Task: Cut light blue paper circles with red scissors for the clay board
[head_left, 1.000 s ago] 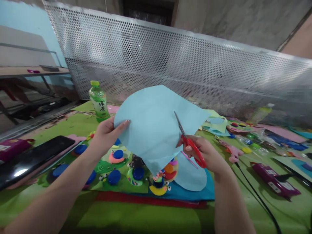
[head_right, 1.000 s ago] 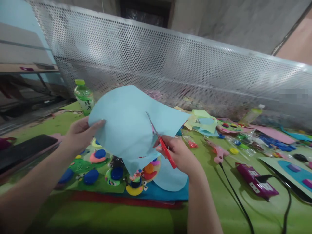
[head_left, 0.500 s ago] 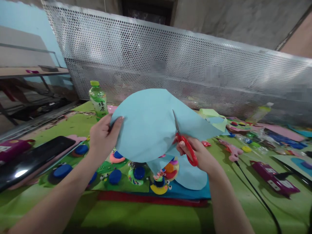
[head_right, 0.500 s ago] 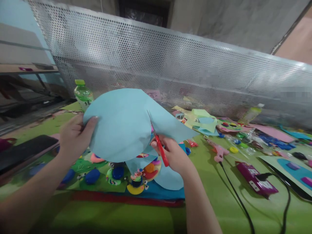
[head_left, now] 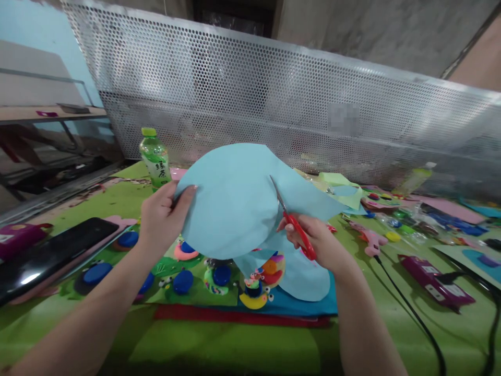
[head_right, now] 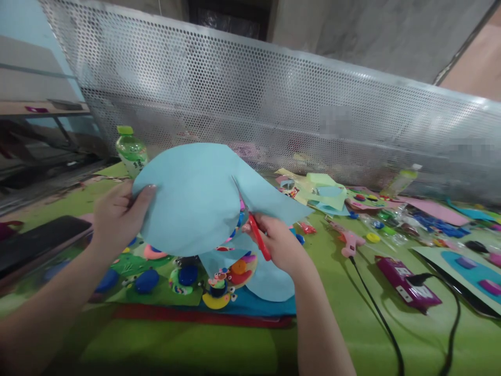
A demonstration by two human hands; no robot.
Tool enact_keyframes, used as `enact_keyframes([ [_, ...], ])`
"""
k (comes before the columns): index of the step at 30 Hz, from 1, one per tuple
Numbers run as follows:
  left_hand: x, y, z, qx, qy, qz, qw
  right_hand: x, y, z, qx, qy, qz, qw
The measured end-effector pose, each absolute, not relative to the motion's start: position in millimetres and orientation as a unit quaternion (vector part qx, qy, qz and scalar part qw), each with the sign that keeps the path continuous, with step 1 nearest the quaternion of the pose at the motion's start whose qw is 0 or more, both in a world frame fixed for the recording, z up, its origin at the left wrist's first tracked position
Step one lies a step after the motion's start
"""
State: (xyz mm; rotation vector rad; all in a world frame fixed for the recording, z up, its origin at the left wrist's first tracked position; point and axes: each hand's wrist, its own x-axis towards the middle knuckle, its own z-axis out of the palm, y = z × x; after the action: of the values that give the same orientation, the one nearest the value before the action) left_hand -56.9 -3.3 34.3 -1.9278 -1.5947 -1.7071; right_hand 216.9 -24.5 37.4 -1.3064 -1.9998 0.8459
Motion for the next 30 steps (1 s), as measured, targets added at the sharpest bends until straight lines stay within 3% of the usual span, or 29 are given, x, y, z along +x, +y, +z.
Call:
enact_keyframes([
  [30, -66.5, 3.9, 27.4, -0.692, -0.498, -0.515, 0.092, 218.6, -27.0, 40.3, -0.5, -0.763, 0.296, 0.284],
])
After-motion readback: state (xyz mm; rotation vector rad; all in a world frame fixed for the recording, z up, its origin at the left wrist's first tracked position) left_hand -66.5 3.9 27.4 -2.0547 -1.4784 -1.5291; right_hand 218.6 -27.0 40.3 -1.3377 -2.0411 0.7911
